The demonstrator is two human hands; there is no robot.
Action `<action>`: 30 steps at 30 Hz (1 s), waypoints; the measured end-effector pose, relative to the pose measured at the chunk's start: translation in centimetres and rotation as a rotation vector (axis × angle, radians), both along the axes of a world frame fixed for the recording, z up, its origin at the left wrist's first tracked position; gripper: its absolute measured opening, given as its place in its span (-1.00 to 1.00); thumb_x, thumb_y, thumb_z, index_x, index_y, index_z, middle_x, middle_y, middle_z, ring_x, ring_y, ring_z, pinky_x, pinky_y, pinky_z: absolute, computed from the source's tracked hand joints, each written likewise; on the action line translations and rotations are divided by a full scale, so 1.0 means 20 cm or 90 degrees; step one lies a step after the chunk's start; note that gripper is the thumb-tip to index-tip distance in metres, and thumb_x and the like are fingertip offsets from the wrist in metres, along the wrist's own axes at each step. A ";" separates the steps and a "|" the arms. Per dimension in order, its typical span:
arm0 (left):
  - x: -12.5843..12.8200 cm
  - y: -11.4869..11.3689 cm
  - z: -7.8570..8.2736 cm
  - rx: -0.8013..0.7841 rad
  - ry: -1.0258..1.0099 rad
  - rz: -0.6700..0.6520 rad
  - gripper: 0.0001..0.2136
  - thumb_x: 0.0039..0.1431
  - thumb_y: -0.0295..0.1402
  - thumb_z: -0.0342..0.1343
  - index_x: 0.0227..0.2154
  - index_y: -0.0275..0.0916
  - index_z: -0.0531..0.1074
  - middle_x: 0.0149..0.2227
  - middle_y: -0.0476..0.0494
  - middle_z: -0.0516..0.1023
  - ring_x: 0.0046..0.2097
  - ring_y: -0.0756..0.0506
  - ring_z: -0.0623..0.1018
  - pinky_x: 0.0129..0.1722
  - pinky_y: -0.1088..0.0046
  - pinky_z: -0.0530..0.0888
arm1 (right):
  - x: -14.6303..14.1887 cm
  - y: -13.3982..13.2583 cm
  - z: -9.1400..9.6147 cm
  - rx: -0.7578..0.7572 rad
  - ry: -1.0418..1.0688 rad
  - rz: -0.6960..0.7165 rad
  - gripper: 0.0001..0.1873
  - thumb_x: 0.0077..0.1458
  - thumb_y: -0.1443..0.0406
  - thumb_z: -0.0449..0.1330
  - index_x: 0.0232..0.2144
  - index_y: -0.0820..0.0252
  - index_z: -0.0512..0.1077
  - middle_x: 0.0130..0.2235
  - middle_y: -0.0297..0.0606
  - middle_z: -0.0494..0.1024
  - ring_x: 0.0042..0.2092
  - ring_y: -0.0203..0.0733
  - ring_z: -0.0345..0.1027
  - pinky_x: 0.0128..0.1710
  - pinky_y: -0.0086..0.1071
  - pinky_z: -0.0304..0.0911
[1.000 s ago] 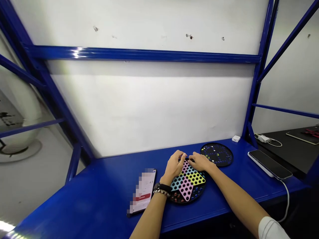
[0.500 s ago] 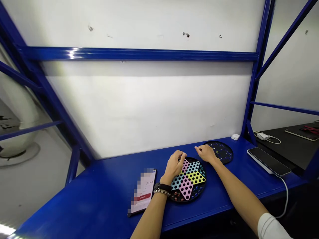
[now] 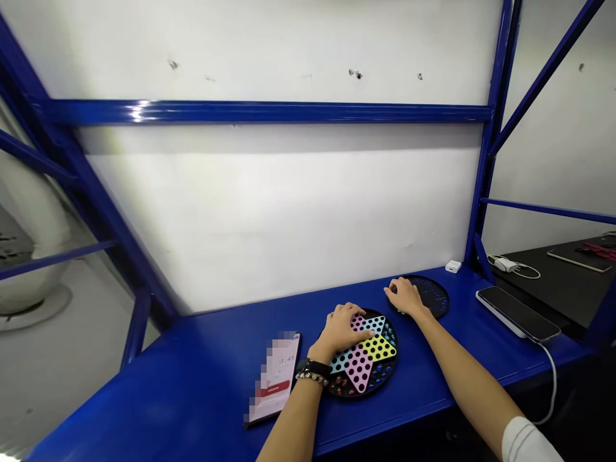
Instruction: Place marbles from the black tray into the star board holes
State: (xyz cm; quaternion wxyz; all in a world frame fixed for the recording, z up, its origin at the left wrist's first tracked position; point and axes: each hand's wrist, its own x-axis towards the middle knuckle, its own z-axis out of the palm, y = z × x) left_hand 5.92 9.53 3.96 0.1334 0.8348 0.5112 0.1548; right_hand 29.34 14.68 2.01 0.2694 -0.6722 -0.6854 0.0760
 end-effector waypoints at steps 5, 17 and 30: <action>0.02 0.02 -0.02 0.021 0.017 0.080 -0.53 0.12 0.10 0.16 -0.02 -0.07 0.51 0.08 -0.14 0.53 0.16 -0.31 0.41 0.16 0.05 0.31 | -0.05 -0.04 0.04 0.048 0.036 0.069 -0.72 0.31 0.16 0.10 -0.38 0.15 0.46 -0.24 -0.26 0.54 -0.17 -0.21 0.36 -0.16 -0.37 0.11; 0.01 0.03 -0.04 0.032 0.035 0.126 -0.58 0.22 0.02 0.03 0.00 -0.08 0.48 0.13 -0.18 0.49 0.19 -0.32 0.38 0.15 0.03 0.31 | -0.20 -0.16 0.04 0.018 -0.152 0.191 -0.73 0.29 0.18 0.10 -0.34 0.15 0.52 -0.23 -0.25 0.56 -0.24 -0.23 0.41 -0.26 -0.40 0.12; 0.01 0.01 -0.02 0.034 0.022 0.118 -0.62 0.22 -0.04 0.03 -0.02 -0.08 0.49 0.12 -0.19 0.50 0.17 -0.32 0.38 0.15 0.01 0.30 | -0.22 -0.23 0.02 -0.030 -0.189 0.134 -0.63 0.31 0.17 0.01 -0.25 0.18 0.58 -0.17 -0.08 0.64 -0.15 -0.04 0.54 -0.18 -0.32 0.26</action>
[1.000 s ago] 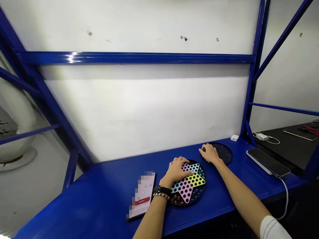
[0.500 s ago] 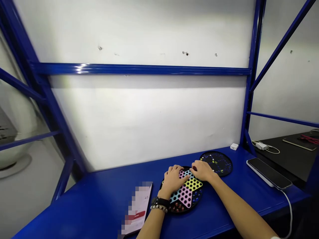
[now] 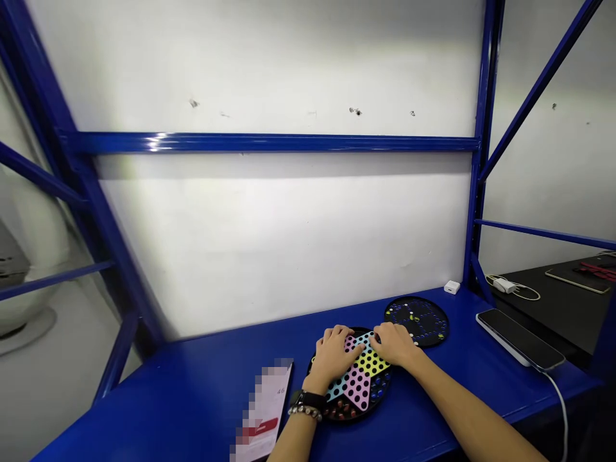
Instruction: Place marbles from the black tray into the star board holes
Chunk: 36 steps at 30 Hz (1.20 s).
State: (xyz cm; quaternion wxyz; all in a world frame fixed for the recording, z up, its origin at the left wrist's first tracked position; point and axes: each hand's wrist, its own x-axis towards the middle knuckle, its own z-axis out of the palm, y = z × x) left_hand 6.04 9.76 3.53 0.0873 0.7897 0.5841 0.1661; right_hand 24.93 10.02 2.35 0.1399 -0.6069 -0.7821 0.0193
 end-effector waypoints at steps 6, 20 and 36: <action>-0.01 0.01 -0.02 0.009 0.011 -0.001 -0.64 0.24 -0.07 0.02 -0.01 -0.09 0.48 0.12 -0.19 0.50 0.18 -0.31 0.39 0.14 0.02 0.31 | -0.01 -0.01 0.00 -0.040 0.020 -0.017 -0.55 0.34 0.21 -0.06 -0.25 0.21 0.62 -0.14 0.01 0.66 -0.12 0.03 0.56 -0.16 -0.27 0.31; -0.02 -0.01 -0.02 0.010 -0.007 -0.012 -0.70 0.27 -0.09 0.01 -0.06 -0.07 0.48 0.09 -0.15 0.51 0.16 -0.28 0.40 0.13 0.06 0.32 | 0.00 -0.04 0.00 -0.064 0.009 -0.026 -0.49 0.35 0.13 -0.05 -0.30 0.24 0.64 -0.17 0.09 0.67 -0.13 0.08 0.57 -0.16 -0.25 0.31; -0.03 0.00 -0.02 -0.009 -0.019 -0.016 -0.67 0.26 -0.07 -0.02 -0.06 -0.07 0.48 0.10 -0.19 0.50 0.17 -0.33 0.38 0.13 0.01 0.32 | 0.27 0.10 0.04 0.057 0.199 -0.223 -0.47 0.40 0.08 -0.08 -0.47 0.14 0.51 -0.35 -0.14 0.61 -0.29 -0.12 0.48 -0.38 -0.38 0.06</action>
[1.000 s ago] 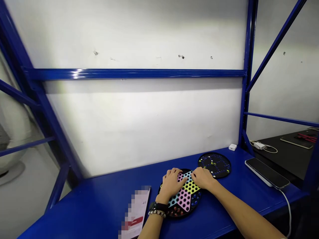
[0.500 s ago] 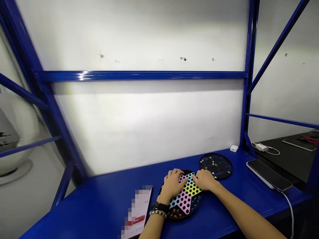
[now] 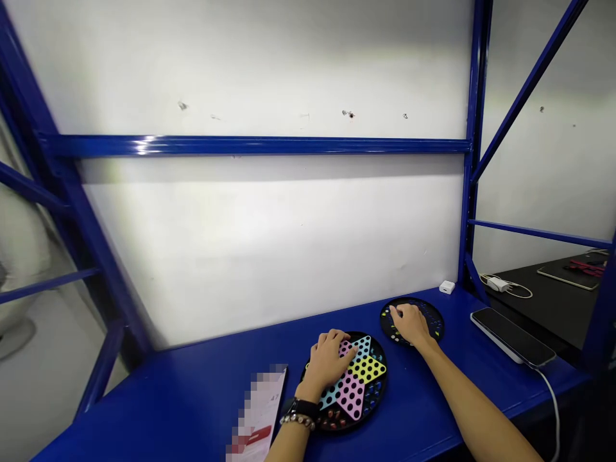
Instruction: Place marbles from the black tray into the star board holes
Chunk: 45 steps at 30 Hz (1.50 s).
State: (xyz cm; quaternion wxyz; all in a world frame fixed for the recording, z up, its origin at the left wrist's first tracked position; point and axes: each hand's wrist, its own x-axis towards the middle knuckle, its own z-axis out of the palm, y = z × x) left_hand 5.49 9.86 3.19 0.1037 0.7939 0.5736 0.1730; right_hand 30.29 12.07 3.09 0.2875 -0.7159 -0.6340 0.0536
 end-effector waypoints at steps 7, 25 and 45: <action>-0.01 0.02 -0.01 0.001 0.003 0.004 -0.67 0.25 -0.07 -0.03 -0.06 -0.05 0.49 0.11 -0.16 0.49 0.18 -0.32 0.38 0.16 -0.01 0.31 | 0.05 0.02 -0.01 -0.008 -0.027 0.028 -0.63 0.37 0.16 -0.02 -0.36 0.14 0.49 -0.20 -0.19 0.59 -0.20 -0.18 0.46 -0.29 -0.40 0.11; -0.01 0.02 -0.01 0.008 0.023 0.007 -0.67 0.24 -0.07 -0.02 -0.07 -0.03 0.49 0.10 -0.15 0.51 0.17 -0.33 0.41 0.12 0.01 0.34 | -0.28 -0.16 0.01 -0.084 -0.197 0.253 -0.55 0.31 0.16 -0.02 -0.36 0.20 0.63 -0.20 -0.03 0.68 -0.18 -0.05 0.57 -0.20 -0.35 0.30; -0.01 0.03 -0.01 0.002 0.042 0.014 -0.66 0.26 -0.10 -0.02 -0.02 -0.08 0.48 0.12 -0.15 0.50 0.19 -0.30 0.39 0.13 0.06 0.33 | -0.28 -0.17 0.02 -0.120 -0.131 0.268 -0.70 0.16 0.19 0.10 -0.35 0.14 0.62 -0.12 -0.14 0.59 -0.19 -0.08 0.51 -0.20 -0.31 0.26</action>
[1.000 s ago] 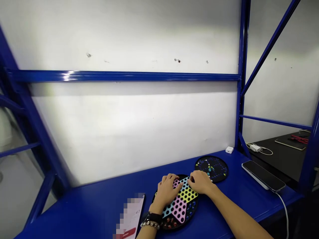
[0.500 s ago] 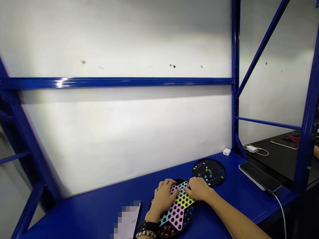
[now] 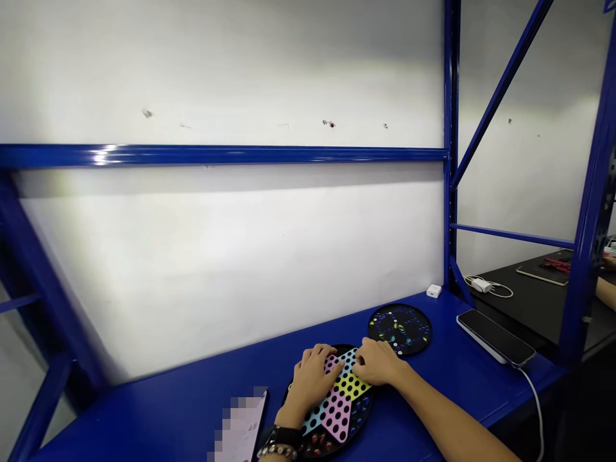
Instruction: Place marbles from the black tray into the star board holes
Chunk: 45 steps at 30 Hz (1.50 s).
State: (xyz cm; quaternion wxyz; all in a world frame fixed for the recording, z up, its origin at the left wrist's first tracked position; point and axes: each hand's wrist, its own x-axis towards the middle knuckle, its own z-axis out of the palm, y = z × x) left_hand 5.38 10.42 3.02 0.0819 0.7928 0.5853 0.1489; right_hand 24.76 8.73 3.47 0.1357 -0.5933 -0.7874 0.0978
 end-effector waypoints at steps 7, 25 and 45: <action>0.00 -0.01 0.00 0.004 -0.001 0.002 -0.66 0.25 -0.07 -0.02 -0.04 -0.04 0.50 0.11 -0.12 0.50 0.18 -0.30 0.40 0.14 0.06 0.34 | 0.00 -0.01 -0.02 0.025 -0.040 0.003 -0.66 0.17 0.20 0.07 -0.35 0.18 0.63 -0.10 -0.07 0.58 -0.20 -0.05 0.53 -0.20 -0.28 0.28; 0.00 -0.01 -0.01 0.001 -0.030 -0.011 -0.64 0.24 -0.08 -0.02 -0.03 -0.09 0.51 0.11 -0.21 0.50 0.18 -0.33 0.39 0.14 -0.02 0.33 | 0.03 0.03 -0.02 0.063 0.012 -0.049 -0.58 0.29 0.20 0.02 -0.46 0.22 0.57 -0.30 -0.05 0.66 -0.29 -0.13 0.52 -0.33 -0.38 0.14; 0.01 -0.03 0.01 0.002 -0.041 -0.013 -0.63 0.25 -0.06 -0.02 -0.03 -0.09 0.51 0.10 -0.20 0.51 0.17 -0.33 0.40 0.13 0.02 0.34 | 0.15 0.07 -0.01 0.090 -0.026 -0.074 -0.56 0.38 0.11 -0.02 -0.37 0.16 0.54 -0.31 -0.18 0.63 -0.22 -0.13 0.50 -0.19 -0.35 0.15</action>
